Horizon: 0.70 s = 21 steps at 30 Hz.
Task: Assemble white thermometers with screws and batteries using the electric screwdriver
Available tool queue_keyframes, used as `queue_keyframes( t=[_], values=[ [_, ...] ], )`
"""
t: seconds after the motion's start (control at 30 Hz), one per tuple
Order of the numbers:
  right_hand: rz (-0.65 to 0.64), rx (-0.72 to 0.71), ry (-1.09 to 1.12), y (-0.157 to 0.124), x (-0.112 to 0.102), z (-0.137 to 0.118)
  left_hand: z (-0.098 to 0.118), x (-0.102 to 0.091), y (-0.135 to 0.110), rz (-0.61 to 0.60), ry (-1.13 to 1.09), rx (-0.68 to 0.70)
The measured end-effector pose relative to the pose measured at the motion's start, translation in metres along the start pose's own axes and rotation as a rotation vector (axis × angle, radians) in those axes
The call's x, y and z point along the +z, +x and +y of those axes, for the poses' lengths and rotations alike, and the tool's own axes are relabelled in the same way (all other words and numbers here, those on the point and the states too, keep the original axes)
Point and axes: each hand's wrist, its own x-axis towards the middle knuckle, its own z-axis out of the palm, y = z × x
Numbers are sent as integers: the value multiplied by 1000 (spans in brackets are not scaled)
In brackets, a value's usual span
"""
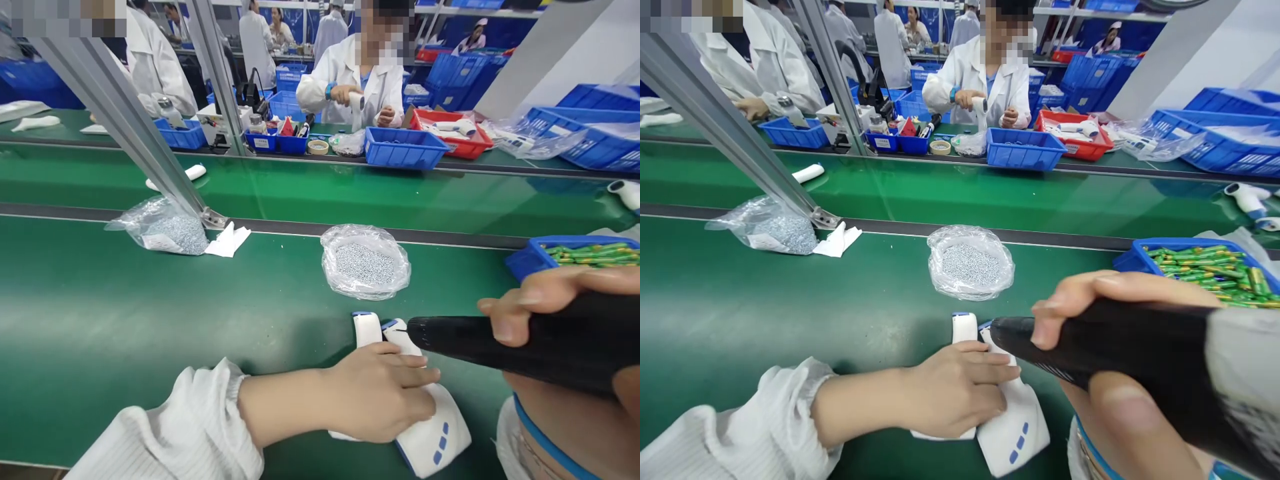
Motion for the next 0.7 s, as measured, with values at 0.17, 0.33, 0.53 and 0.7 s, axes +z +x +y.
queue_keyframes(
  t=[0.17,0.33,0.53,0.7],
  values=[
    [-54,97,28,5,25,-21,6,2,7,-159,23,5],
    [-110,92,9,6,27,-16,4,2,9,-224,1,12],
    [-211,48,11,8,30,-10,2,6,9,-191,-6,22],
    [-282,-11,15,7,34,-5,1,9,9,-196,-8,25]
  ],
)
